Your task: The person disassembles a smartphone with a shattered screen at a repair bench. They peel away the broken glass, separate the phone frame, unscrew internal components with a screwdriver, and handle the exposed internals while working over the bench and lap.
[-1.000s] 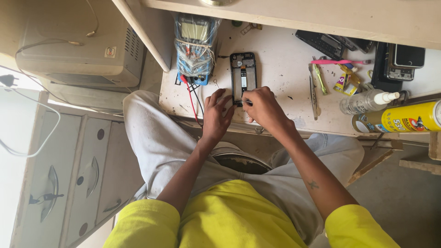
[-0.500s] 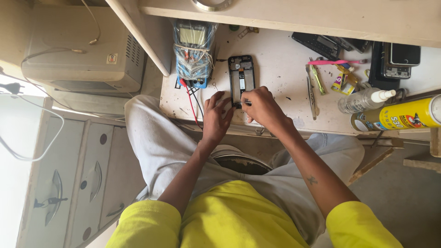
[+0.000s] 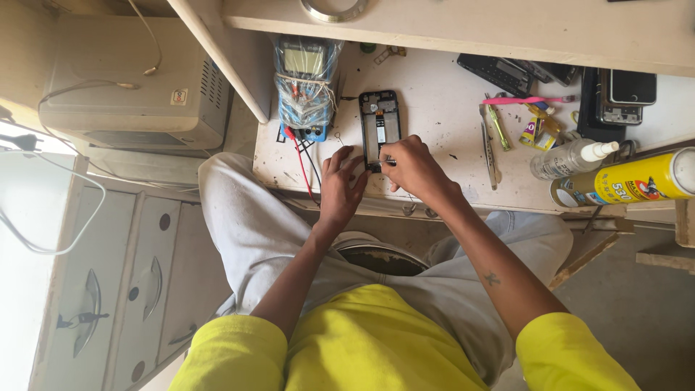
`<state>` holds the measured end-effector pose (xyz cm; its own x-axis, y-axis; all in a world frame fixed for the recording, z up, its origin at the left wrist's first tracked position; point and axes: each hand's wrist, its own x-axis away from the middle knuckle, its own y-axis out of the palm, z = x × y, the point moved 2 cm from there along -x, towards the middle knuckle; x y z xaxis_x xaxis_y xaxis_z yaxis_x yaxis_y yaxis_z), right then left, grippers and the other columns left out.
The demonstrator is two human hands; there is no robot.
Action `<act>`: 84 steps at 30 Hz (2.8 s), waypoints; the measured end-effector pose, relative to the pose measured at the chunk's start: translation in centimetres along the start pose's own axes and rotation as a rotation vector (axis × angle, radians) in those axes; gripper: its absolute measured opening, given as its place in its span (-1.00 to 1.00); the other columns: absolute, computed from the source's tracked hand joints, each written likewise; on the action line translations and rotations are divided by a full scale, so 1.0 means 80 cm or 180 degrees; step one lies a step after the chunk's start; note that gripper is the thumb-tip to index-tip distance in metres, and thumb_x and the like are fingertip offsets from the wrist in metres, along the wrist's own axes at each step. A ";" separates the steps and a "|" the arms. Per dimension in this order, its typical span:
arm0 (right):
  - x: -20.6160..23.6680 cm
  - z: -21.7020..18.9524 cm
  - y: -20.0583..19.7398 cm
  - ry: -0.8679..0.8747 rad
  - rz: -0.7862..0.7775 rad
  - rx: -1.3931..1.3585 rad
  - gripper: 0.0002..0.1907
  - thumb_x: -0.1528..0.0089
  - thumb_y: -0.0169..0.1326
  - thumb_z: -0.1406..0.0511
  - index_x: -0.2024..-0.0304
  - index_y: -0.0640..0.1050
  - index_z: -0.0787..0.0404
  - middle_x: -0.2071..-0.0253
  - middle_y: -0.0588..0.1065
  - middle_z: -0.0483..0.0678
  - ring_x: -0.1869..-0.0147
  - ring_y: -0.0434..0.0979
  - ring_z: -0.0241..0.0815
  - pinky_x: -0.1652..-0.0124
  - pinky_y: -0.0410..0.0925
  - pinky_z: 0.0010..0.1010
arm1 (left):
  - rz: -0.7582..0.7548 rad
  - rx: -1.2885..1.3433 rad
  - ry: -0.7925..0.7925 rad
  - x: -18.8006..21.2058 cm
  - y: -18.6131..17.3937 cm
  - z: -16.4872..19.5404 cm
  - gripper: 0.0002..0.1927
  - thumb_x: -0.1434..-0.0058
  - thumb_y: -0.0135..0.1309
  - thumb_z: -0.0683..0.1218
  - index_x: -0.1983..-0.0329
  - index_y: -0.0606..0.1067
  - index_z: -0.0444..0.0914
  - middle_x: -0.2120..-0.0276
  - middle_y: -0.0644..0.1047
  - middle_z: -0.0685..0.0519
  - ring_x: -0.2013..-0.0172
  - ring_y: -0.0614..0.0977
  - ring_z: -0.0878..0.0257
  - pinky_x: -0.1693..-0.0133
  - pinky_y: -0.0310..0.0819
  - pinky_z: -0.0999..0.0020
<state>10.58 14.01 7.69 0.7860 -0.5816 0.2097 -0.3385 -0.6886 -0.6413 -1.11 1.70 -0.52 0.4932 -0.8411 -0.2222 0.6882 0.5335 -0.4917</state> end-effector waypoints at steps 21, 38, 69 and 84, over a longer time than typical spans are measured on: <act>-0.004 -0.003 0.005 -0.0164 0.0064 0.0108 -0.92 -0.14 0.15 0.47 0.37 0.55 0.45 0.56 0.51 0.20 0.55 0.66 -0.03 0.49 0.48 -0.24 | -0.0001 0.0035 0.0043 0.000 0.002 -0.007 -0.63 -0.19 0.23 -0.20 -0.09 0.57 -0.31 -0.22 0.42 -0.14 -0.14 0.47 -0.04 0.10 0.62 0.31; -0.118 -0.011 0.097 -0.1229 -0.0719 0.2527 -0.87 -0.03 0.21 0.43 0.36 0.70 0.27 0.27 0.62 0.13 0.15 0.68 0.03 0.19 0.54 -0.24 | 0.0019 0.0096 0.0240 -0.007 0.005 -0.044 -0.82 -0.11 0.25 -0.19 0.26 0.56 -0.39 0.10 0.54 -0.15 0.08 0.49 -0.13 0.04 0.41 0.00; -0.071 -0.019 0.056 -0.1394 -0.0284 0.2582 -0.93 -0.07 0.13 0.50 0.42 0.63 0.34 0.34 0.60 0.25 0.21 0.68 0.09 0.23 0.54 -0.20 | -0.0159 0.1011 -0.0520 -0.019 0.020 -0.072 -0.85 -0.10 0.13 -0.22 0.37 0.53 -0.46 0.60 0.57 0.01 0.48 0.41 0.47 0.42 0.39 0.38; -0.068 -0.027 0.057 -0.0997 -0.0748 0.2379 -0.90 -0.04 0.16 0.48 0.40 0.67 0.32 0.30 0.61 0.18 0.19 0.68 0.06 0.24 0.54 -0.24 | 0.0054 0.0752 -0.0708 -0.019 0.026 -0.063 -0.84 -0.10 0.12 -0.21 0.45 0.50 -0.46 0.61 0.56 -0.07 0.49 0.46 0.42 0.42 0.41 0.32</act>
<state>3.62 13.09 5.22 0.9376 -0.2362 0.2551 0.1966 -0.2449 -0.9494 -3.07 3.64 -5.44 0.5920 -0.8055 -0.0264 0.7704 0.5753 -0.2748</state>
